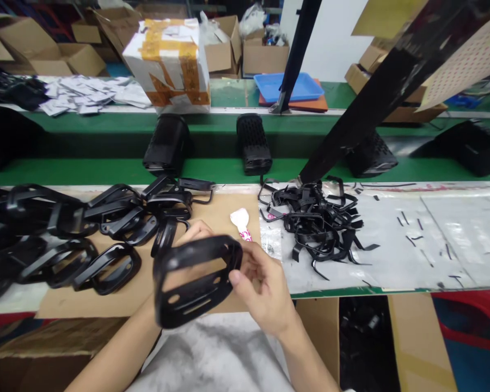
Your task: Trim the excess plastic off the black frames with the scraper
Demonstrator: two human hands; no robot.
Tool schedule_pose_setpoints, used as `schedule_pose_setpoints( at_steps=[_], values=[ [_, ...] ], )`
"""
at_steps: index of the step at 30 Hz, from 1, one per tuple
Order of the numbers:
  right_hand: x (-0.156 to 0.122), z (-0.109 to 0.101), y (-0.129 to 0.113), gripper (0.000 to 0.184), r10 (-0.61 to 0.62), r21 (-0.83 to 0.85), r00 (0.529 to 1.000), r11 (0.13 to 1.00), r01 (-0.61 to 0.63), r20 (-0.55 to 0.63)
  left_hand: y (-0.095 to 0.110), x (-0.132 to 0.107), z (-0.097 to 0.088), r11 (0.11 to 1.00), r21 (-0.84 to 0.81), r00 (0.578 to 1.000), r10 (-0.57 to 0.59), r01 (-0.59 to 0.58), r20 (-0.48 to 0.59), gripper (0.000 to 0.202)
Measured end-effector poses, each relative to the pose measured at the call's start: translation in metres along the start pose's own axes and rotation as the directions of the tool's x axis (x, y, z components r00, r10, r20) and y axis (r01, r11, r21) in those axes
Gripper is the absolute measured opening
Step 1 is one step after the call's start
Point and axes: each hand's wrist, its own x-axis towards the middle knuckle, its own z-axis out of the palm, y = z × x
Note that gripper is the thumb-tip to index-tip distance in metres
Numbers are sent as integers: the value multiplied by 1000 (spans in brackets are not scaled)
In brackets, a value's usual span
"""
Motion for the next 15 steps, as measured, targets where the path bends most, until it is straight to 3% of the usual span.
schedule_pose_setpoints(
  at_steps=[2,4,6,9,11,15],
  values=[
    [1,-1,5,40,-69,-144,997,987,63,-32,-1,2,1,998,-10,997,69,-69,-32,37],
    [4,-1,9,38,-215,-284,976,939,195,-42,0,2,2,991,-37,990,124,-127,-67,29],
    [6,-1,11,36,-341,-357,939,884,301,-50,2,0,2,988,-117,993,93,-102,-76,24],
    [8,-2,11,39,-427,-425,899,834,351,-96,7,-6,-1,931,-332,988,-152,149,15,22],
    [9,-4,11,42,-462,-466,881,805,368,-102,9,-12,-6,806,-498,946,-299,319,122,24],
    [12,-7,14,49,-496,-494,867,766,410,-50,3,-29,-17,545,-675,862,-396,498,317,40]
  ],
)
